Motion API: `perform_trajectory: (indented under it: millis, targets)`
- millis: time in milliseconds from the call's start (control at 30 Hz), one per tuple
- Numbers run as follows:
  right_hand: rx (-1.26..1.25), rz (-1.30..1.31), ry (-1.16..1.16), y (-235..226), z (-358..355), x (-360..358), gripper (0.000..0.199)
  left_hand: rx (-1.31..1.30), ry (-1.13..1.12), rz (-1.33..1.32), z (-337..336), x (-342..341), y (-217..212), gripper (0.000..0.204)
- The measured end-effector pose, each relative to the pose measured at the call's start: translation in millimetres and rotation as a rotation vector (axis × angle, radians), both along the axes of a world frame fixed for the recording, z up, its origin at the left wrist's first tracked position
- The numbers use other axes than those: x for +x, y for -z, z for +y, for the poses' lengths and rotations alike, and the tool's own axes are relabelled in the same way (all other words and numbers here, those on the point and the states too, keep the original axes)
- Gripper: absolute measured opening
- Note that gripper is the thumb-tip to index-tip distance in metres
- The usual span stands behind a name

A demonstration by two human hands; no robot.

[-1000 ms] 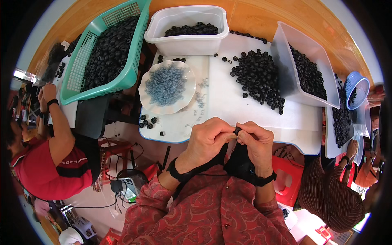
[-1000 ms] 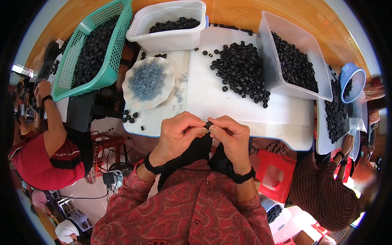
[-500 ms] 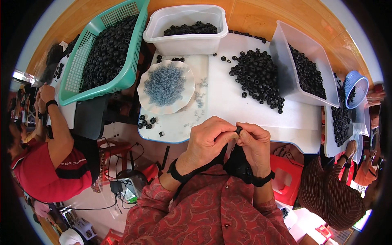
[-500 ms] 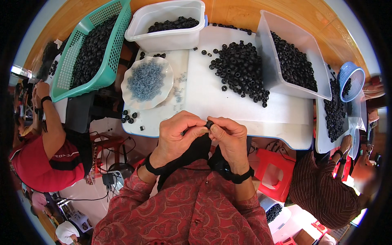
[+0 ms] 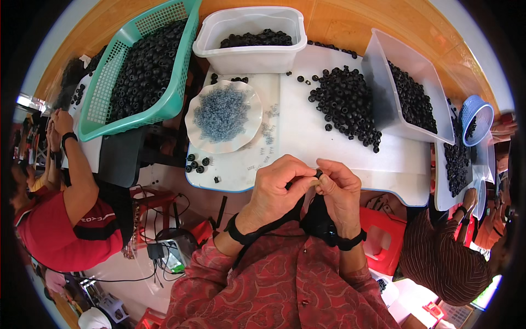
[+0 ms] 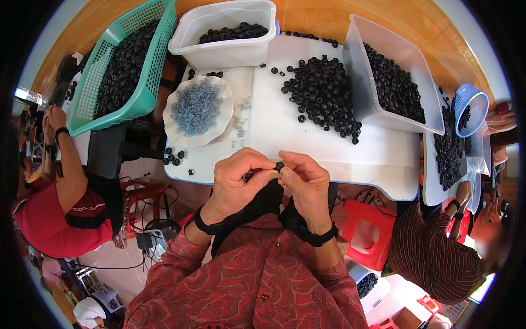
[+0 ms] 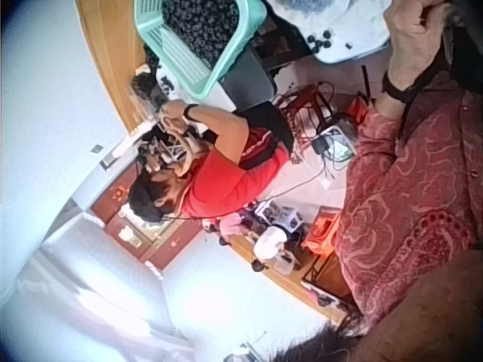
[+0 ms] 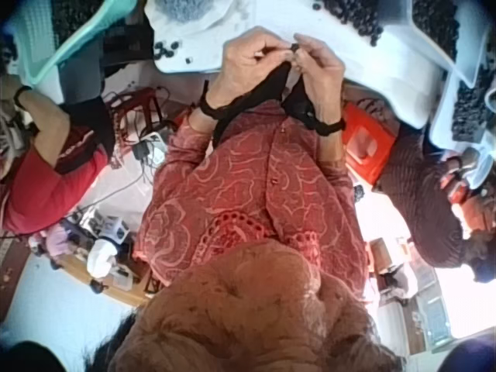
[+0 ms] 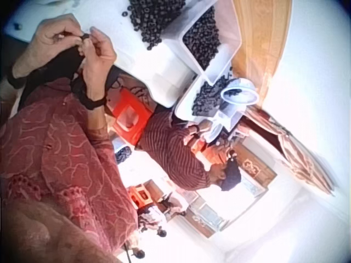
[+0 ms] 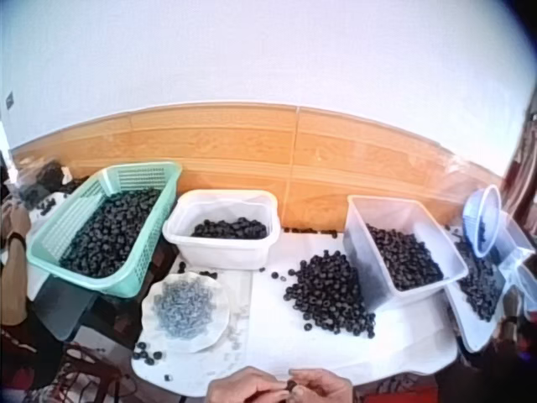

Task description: Inspecting and sorting small black plastic or rubber components on a production line.

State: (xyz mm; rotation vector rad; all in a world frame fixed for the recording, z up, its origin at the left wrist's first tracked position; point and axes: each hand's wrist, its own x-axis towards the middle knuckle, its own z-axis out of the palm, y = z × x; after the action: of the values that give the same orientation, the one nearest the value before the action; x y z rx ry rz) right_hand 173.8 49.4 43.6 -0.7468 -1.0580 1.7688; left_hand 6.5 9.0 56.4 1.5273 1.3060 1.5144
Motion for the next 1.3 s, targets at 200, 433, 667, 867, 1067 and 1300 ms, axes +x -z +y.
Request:
perform_trajectory:
  millis: [200,433,667,867,1067,1300]
  targets:
    - [0.005,-0.075,0.015,10,-5,0,0.021,0.059,-0.048,0.048,0,2,4,0.017]
    - [0.034,-0.156,0.067,8,-11,-7,0.014,0.033,-0.043,-0.031,1,2,9,0.014]
    - [0.247,-0.203,0.144,18,-7,-14,0.017,-0.073,-0.028,-0.215,-3,4,24,0.013]
    - [0.328,-0.300,0.139,13,-6,-14,0.021,-0.119,0.057,-0.341,-4,2,26,0.013]
    - [0.496,-0.419,0.176,2,-7,-16,0.025,-0.177,0.083,-0.470,-4,1,24,0.023]
    - [0.587,-0.518,0.031,-3,-6,-10,0.041,-0.216,0.158,-0.623,-4,-2,33,0.041]
